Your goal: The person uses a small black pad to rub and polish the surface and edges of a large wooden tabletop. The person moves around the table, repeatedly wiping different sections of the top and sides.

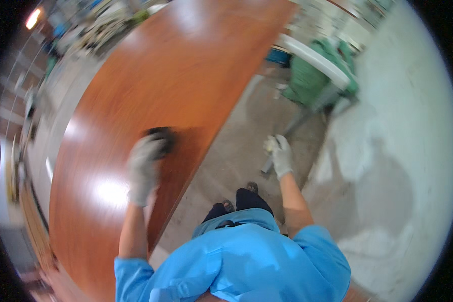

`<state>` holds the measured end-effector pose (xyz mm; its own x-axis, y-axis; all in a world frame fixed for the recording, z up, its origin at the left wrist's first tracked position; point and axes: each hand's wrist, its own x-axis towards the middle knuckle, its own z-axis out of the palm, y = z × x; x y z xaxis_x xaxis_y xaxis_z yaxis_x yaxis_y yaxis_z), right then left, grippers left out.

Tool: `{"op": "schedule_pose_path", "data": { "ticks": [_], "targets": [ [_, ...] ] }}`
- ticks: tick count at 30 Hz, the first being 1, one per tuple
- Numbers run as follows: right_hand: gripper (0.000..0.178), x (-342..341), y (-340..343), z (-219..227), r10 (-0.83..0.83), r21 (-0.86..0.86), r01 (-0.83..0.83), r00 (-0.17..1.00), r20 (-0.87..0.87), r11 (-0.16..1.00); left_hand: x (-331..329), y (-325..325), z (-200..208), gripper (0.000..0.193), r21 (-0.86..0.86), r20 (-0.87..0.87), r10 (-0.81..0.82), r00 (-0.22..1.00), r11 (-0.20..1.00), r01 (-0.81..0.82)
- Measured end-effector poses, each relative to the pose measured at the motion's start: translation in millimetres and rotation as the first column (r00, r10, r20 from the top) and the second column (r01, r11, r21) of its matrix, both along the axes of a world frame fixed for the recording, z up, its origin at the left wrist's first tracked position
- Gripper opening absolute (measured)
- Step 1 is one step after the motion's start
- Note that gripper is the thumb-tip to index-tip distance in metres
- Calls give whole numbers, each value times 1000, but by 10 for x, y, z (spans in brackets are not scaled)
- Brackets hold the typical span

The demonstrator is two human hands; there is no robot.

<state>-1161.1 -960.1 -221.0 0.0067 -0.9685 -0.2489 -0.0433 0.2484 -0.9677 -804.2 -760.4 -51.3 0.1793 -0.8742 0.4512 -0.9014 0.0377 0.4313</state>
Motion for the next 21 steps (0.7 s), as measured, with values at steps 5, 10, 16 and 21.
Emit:
{"op": "schedule_pose_path", "data": {
  "ticks": [5, 10, 16, 21],
  "targets": [
    [23, 137, -271, 295, -40, 30, 37, 993, 112, 999, 589, 36, -183, 36, 128, 180, 321, 930, 929, -346],
    [22, 137, -1003, 628, 52, -159, -47, 998, 28, 986, 579, -609, -278, 37, 112, 221, 254, 942, 952, -284],
    [29, 98, -2756, 1193, 67, -420, -98, 994, -88, 902, 609, -1573, -282, 39, 107, 209, 299, 931, 939, -326],
    [34, 175, -4385, 1422, -140, -527, -150, 871, -471, 837, 700, -2151, -295, 41, 123, 251, 357, 900, 910, -395]
  ]
}}
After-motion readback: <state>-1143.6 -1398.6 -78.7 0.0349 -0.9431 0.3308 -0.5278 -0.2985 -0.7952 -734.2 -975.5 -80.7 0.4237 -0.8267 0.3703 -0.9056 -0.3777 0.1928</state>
